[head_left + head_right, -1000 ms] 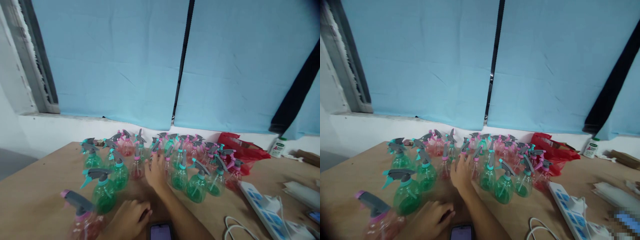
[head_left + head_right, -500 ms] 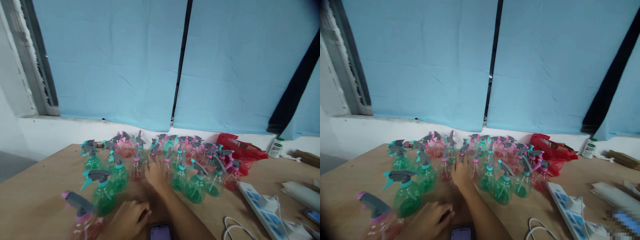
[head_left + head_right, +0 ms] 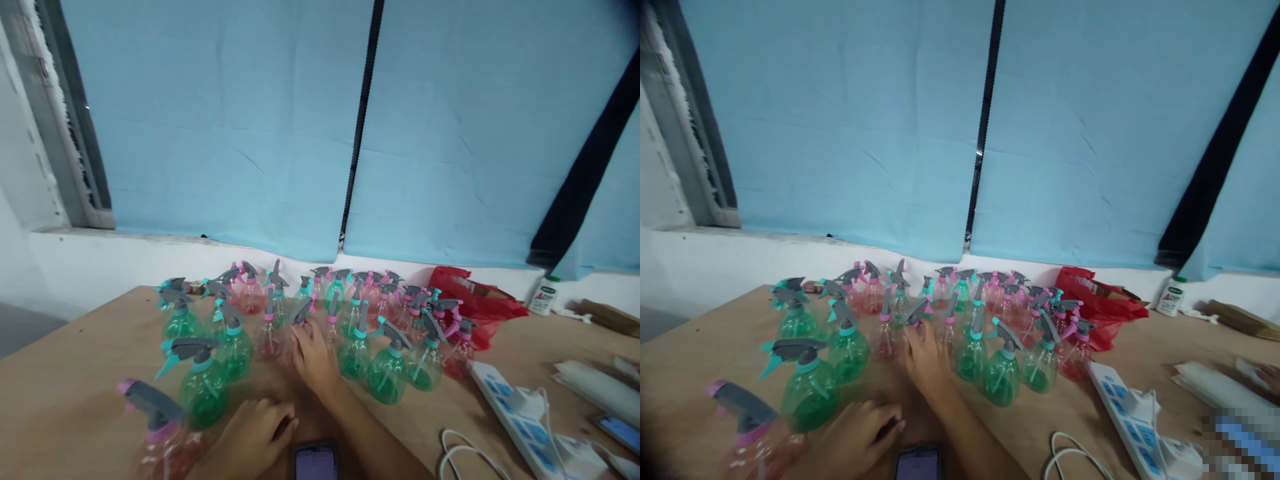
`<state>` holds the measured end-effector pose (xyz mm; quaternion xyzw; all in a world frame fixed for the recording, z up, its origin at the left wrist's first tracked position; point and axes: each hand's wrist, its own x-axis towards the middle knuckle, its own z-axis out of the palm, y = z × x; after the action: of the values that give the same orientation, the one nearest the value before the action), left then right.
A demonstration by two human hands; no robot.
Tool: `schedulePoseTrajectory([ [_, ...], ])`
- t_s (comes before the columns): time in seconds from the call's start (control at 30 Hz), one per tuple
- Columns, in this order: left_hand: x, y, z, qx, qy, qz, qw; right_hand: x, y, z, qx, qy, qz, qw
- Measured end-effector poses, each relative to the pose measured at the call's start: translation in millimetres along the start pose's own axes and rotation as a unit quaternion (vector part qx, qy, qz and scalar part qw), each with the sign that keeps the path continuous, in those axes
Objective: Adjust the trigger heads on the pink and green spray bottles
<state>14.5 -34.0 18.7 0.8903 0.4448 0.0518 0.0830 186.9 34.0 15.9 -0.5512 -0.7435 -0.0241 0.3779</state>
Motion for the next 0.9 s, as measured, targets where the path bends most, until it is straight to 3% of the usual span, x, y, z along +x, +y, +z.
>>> schedulePoseTrajectory([
  [0.27, 1.0, 1.0, -0.8, -0.013, 0.001, 0.003, 1.000, -15.7, 8.9, -3.4, 0.008, 0.006, -0.070, 0.998],
  [0.4, 1.1, -1.0, 1.0, -0.017, 0.015, 0.010, 1.000, -17.5, 5.7, -4.0, -0.003, -0.001, -0.069, 0.998],
  [0.53, 0.0, 0.1, -2.2, -0.007, 0.006, 0.001, 1.000, -17.0, 5.7, 2.4, 0.017, 0.044, -0.056, 0.997],
  [0.63, -0.6, 0.9, -3.1, -0.004, 0.008, 0.004, 1.000, -15.8, 6.5, 10.9, 0.089, 0.116, -0.010, 0.989],
  [0.73, -0.4, -0.3, -0.5, 0.002, 0.011, 0.008, 1.000, -10.7, 6.3, 16.6, 0.207, 0.187, 0.060, 0.959],
  [0.83, 0.0, -2.2, 2.2, 0.005, 0.008, 0.003, 1.000, 0.3, 5.9, 14.4, 0.295, 0.180, 0.094, 0.934],
  [0.9, -0.1, -2.8, 2.5, 0.000, 0.011, 0.000, 1.000, 9.3, 6.9, 10.3, 0.305, 0.148, 0.102, 0.935],
])
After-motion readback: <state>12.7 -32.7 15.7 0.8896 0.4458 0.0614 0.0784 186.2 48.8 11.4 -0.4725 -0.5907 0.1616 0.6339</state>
